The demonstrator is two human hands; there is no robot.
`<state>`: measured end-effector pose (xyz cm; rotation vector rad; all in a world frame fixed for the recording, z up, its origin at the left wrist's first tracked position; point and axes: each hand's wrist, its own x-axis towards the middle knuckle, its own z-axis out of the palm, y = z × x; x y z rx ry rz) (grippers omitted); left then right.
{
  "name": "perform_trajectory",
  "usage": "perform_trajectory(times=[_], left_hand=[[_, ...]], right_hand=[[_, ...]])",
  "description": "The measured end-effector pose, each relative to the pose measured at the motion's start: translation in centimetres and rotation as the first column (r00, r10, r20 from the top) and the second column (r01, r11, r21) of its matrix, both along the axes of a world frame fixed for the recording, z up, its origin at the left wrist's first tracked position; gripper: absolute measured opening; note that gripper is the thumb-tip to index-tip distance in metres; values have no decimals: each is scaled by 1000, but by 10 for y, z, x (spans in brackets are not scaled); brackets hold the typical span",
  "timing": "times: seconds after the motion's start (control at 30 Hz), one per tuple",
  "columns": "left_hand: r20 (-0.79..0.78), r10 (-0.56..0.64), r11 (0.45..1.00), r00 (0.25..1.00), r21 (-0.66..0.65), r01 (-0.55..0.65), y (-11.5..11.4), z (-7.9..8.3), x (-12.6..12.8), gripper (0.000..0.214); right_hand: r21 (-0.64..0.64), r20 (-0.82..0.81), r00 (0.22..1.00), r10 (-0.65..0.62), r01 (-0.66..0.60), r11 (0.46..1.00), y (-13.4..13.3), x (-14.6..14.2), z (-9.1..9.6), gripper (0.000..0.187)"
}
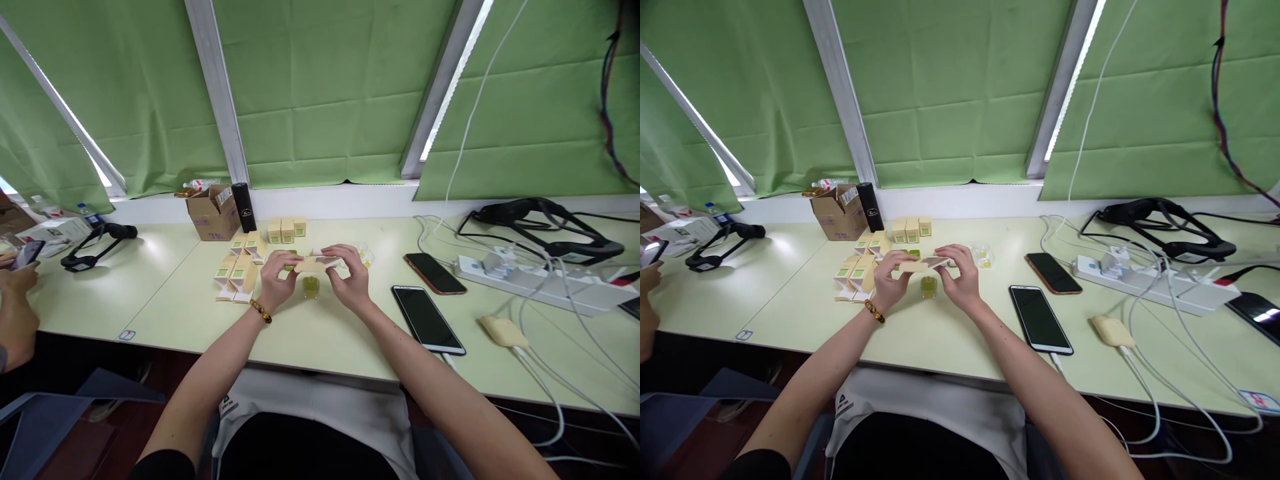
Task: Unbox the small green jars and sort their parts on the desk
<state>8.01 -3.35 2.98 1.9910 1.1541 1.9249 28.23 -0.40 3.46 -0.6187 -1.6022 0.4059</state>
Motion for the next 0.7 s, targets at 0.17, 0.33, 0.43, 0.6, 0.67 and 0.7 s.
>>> perform_trajectory(times=[0.17, 0.33, 0.43, 0.6, 0.67, 0.7], left_hand=[[266, -18, 982, 964, -178, 68, 7, -7, 0, 29], [412, -112, 943, 904, -243, 228, 12, -2, 1, 42], [443, -139, 936, 886, -234, 264, 11, 1, 3, 51], [408, -61, 956, 911, -237, 171, 14, -2, 2, 43], [395, -24, 958, 918, -252, 134, 16, -5, 2, 38], [384, -6, 959, 923, -260, 114, 18, -6, 2, 35]], right_hand=[[-268, -218, 965, 144, -201, 942, -5, -10, -3, 23], [-335, -252, 960, 122, -204, 920, 1, -20, 4, 30], [-323, -175, 983, 58, -113, 940, 32, -18, 18, 13], [-459, -169, 975, -144, 52, 887, 127, 9, 41, 19], [-542, -122, 959, -257, 153, 826, 164, 26, 42, 22], [-568, -77, 944, -321, 223, 792, 180, 34, 40, 23]])
